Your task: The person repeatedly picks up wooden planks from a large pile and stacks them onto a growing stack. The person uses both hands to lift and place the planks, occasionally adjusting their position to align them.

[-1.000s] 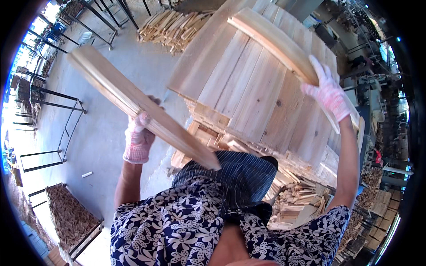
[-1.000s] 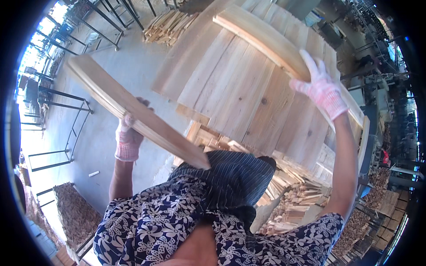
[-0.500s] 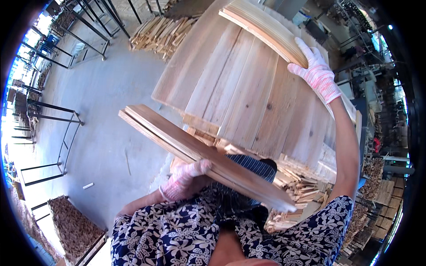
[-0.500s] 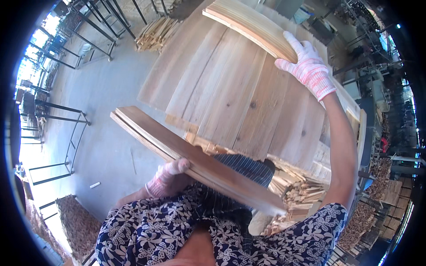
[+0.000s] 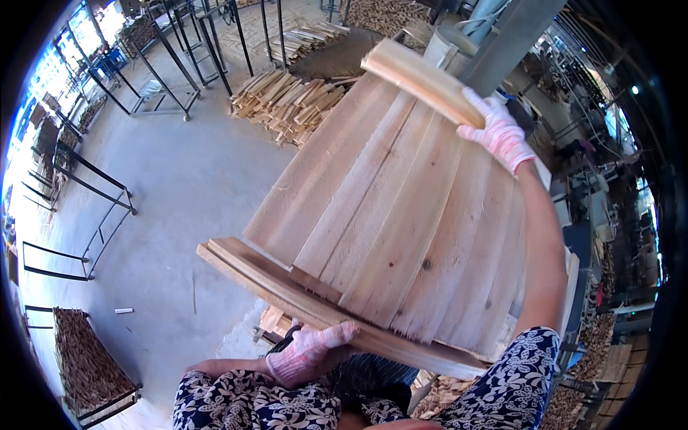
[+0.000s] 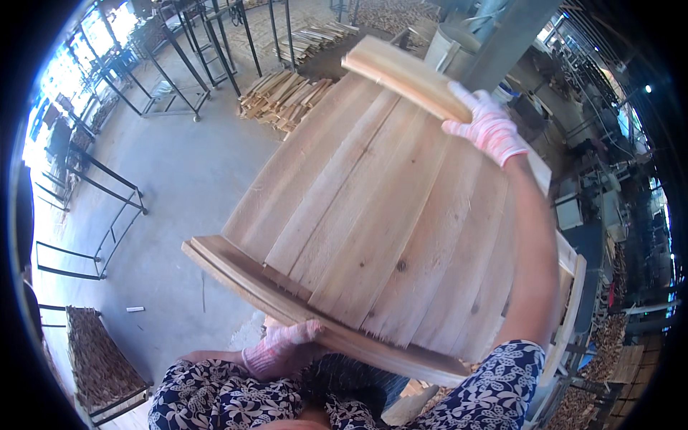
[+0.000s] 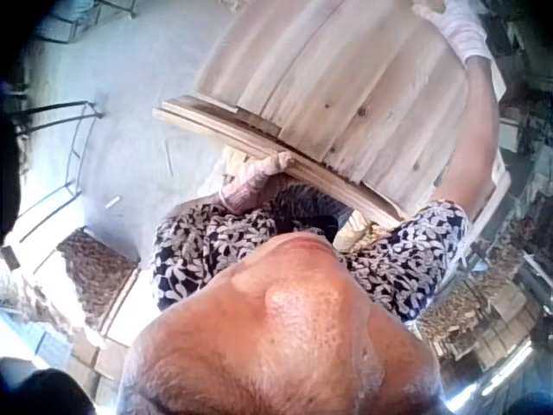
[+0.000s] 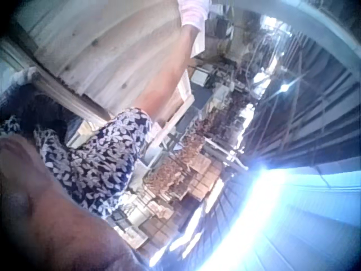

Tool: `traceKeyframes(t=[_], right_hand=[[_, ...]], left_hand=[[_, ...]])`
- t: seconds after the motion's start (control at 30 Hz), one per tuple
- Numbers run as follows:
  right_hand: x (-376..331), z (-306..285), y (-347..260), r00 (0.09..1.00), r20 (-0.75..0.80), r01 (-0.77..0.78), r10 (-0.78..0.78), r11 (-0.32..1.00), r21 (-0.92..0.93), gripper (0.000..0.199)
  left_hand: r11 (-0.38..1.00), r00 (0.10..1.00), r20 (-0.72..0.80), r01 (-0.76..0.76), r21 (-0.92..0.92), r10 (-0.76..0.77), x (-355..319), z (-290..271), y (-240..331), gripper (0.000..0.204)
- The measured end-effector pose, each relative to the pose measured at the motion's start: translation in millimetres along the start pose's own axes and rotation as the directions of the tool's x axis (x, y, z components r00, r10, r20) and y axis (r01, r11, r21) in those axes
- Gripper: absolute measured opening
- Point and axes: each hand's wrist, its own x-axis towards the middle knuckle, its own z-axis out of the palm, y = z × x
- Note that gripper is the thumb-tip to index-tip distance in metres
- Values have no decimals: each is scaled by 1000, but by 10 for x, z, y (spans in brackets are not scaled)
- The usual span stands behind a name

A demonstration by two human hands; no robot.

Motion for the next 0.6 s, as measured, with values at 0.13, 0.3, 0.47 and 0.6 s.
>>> traceKeyframes(t=[0.13,0.3,0.47,0.6], right_hand=[[98,228,-93,994,99,-63,51,991,116,83],[118,185,-86,985,160,-93,66,982,163,79],[87,198,-136,991,120,-72,54,986,149,79],[142,136,-105,988,146,-73,54,989,125,79]], left_hand=[[997,990,-121,75,34,-70,-66,100,92,60],[991,988,-130,100,89,-88,-38,-123,-15,60],[993,977,-183,104,-51,-112,-87,196,122,56],[993,979,-167,107,-44,-113,-26,113,80,54]])
